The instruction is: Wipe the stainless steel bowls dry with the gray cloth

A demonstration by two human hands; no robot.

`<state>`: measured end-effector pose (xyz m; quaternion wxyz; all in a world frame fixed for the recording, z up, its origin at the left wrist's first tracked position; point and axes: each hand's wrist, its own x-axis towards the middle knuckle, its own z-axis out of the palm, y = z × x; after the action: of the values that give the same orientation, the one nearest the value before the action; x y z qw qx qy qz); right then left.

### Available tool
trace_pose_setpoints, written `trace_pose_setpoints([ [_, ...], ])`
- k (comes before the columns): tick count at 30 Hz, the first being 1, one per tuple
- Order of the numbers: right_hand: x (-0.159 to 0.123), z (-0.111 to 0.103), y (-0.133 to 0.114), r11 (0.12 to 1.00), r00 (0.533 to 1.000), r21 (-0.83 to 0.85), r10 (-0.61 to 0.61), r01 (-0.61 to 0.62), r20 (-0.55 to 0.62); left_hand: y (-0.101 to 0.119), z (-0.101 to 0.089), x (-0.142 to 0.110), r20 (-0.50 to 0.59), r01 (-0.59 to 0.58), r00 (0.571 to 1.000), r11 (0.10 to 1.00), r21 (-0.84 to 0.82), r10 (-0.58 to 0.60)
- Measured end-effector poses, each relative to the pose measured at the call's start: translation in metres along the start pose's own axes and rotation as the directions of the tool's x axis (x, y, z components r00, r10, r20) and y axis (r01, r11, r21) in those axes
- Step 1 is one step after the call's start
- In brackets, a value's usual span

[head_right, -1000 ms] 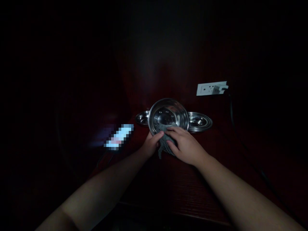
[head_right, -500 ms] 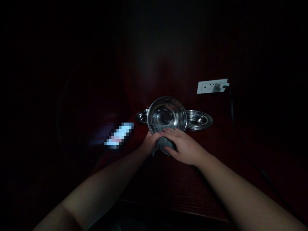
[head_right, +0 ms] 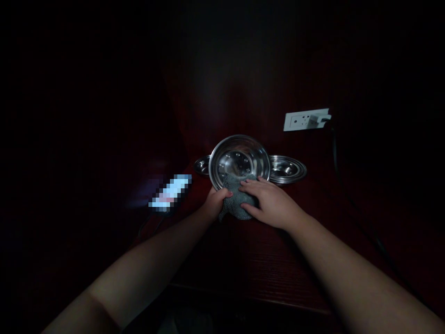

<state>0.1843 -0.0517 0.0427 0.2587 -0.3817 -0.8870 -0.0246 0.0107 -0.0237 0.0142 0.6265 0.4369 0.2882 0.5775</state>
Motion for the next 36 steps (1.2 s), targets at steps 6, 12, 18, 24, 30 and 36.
trace_pose_setpoints([
  [6,-0.001,-0.004,0.005,0.995,0.984,-0.063,0.061,-0.073,-0.168,0.003,0.001,0.001,-0.085,0.011,0.996,0.998,-0.055,-0.015],
  [12,0.002,-0.007,0.013,0.949,0.797,0.128,0.312,-0.289,-0.517,0.007,0.003,0.001,-0.144,-0.053,0.989,0.996,-0.075,0.042],
  [18,0.005,0.003,0.013,0.62,0.653,0.637,0.721,-0.457,-0.233,0.007,0.003,-0.003,-0.037,-0.07,0.997,0.996,-0.06,0.068],
  [24,0.007,0.007,-0.002,0.295,0.751,0.882,0.654,-0.367,0.094,0.003,0.002,-0.008,0.121,-0.005,0.993,0.999,-0.048,0.011],
  [30,0.007,0.012,-0.002,0.262,0.706,0.904,0.705,-0.338,0.06,0.004,0.004,-0.01,0.17,-0.005,0.985,1.0,0.01,0.003],
  [36,0.006,0.012,0.006,0.407,0.659,0.826,0.75,-0.391,-0.057,0.006,0.008,-0.011,0.16,-0.06,0.987,0.977,0.207,0.026],
])
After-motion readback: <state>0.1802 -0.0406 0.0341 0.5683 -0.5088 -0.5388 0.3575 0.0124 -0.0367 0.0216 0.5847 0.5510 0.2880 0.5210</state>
